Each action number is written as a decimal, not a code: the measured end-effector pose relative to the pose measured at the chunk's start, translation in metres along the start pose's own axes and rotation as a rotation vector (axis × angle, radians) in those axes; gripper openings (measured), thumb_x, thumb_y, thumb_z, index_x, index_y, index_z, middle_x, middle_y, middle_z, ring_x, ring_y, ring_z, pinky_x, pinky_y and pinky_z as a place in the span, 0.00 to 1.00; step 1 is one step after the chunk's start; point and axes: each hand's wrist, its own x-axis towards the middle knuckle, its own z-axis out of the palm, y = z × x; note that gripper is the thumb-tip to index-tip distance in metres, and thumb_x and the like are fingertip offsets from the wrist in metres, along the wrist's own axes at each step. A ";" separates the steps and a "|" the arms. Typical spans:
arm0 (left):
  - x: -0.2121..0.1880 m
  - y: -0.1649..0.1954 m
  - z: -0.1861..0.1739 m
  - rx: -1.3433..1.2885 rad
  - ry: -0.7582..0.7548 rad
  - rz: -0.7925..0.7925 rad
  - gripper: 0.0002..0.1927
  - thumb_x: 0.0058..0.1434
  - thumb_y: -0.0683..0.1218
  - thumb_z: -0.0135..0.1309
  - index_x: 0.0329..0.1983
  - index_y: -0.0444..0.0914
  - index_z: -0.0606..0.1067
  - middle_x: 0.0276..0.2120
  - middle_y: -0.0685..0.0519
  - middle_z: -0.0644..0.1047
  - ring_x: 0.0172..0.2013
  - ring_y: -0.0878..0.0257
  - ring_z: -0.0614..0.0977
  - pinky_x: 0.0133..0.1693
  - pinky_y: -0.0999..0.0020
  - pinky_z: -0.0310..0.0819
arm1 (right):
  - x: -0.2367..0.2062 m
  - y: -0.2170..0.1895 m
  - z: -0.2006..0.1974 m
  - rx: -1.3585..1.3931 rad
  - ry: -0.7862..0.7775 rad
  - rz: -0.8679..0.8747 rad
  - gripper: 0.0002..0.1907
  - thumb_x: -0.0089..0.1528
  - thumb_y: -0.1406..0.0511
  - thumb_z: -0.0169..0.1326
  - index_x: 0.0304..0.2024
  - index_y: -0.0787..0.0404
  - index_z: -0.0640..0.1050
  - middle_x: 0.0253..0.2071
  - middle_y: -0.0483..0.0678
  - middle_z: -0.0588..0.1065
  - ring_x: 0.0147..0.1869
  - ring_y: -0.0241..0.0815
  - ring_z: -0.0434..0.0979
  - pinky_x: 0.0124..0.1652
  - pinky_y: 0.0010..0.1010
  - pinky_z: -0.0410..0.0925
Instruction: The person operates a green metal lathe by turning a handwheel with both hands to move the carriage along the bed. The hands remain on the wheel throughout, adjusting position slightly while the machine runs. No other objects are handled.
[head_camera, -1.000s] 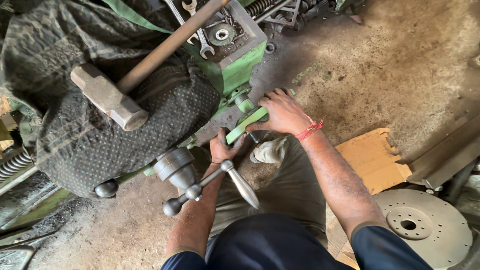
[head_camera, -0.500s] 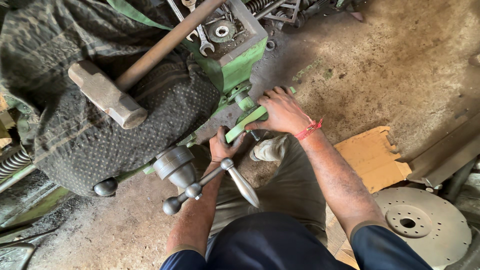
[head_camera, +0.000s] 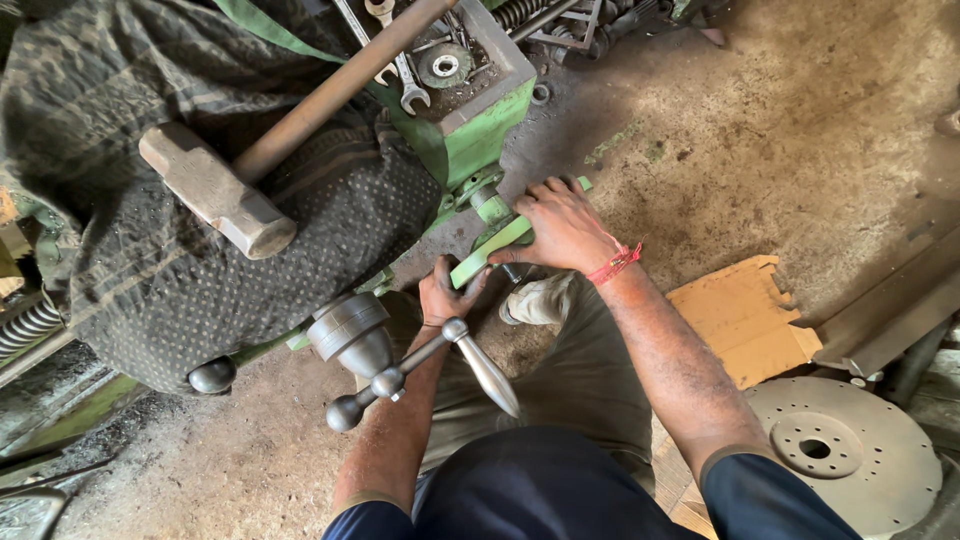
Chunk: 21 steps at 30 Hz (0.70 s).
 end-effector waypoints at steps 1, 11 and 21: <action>-0.001 0.000 0.000 -0.005 0.001 0.002 0.30 0.55 0.59 0.70 0.40 0.33 0.69 0.24 0.44 0.79 0.23 0.45 0.82 0.25 0.56 0.76 | 0.000 0.000 0.000 -0.001 -0.004 -0.001 0.47 0.44 0.31 0.64 0.44 0.64 0.83 0.48 0.56 0.77 0.59 0.56 0.70 0.59 0.53 0.60; -0.003 -0.006 0.001 -0.001 -0.017 -0.030 0.30 0.53 0.59 0.71 0.38 0.33 0.69 0.22 0.43 0.78 0.23 0.43 0.82 0.25 0.55 0.76 | 0.000 -0.003 0.003 -0.005 0.037 -0.023 0.45 0.45 0.33 0.65 0.42 0.64 0.83 0.47 0.56 0.77 0.59 0.57 0.71 0.58 0.52 0.61; 0.000 -0.006 -0.002 0.003 -0.016 -0.042 0.29 0.54 0.59 0.70 0.38 0.33 0.70 0.24 0.42 0.78 0.24 0.42 0.82 0.26 0.54 0.76 | 0.005 -0.004 0.005 -0.021 0.072 -0.044 0.45 0.44 0.32 0.65 0.43 0.64 0.83 0.45 0.55 0.78 0.56 0.56 0.73 0.56 0.52 0.62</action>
